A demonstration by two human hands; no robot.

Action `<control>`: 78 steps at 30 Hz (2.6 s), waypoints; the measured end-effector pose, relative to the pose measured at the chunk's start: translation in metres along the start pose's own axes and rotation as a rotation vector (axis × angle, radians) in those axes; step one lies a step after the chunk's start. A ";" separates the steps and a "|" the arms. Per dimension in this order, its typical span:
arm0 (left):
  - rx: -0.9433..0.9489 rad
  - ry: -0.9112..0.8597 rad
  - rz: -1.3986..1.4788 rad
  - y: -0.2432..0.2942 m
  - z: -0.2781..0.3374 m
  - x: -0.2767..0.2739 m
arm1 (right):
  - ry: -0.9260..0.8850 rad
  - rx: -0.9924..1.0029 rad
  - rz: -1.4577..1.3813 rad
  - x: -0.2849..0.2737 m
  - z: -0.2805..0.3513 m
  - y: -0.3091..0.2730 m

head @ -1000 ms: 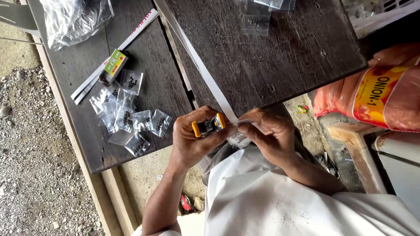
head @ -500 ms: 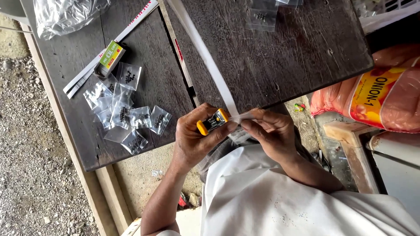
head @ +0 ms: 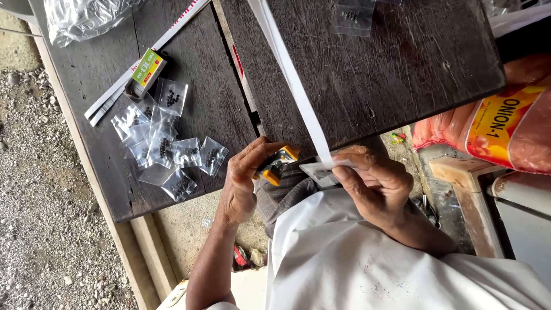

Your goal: The person is assembling a product display strip by stapling individual small plastic packets onto a long white plastic strip.

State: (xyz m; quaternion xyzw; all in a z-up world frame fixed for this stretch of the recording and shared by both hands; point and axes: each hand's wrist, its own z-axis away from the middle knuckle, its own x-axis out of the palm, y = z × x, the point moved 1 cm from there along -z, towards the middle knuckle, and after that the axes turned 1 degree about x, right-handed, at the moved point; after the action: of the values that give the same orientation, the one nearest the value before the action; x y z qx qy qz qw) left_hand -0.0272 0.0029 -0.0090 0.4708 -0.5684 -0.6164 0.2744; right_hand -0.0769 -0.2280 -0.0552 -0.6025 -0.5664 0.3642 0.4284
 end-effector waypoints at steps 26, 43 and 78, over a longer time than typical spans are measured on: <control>0.195 0.186 -0.128 0.000 -0.007 0.010 | 0.010 -0.316 0.001 -0.005 -0.011 0.004; 0.340 0.199 -0.408 0.017 -0.008 0.010 | 0.088 -0.164 0.028 -0.014 -0.009 0.020; 0.245 -0.115 -0.180 0.015 -0.010 0.010 | -0.028 -0.165 0.200 0.006 -0.024 -0.014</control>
State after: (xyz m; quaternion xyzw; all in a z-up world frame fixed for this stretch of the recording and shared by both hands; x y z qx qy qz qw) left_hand -0.0248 -0.0136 0.0036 0.5139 -0.6097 -0.5903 0.1256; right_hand -0.0599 -0.2249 -0.0330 -0.6841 -0.5371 0.3658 0.3311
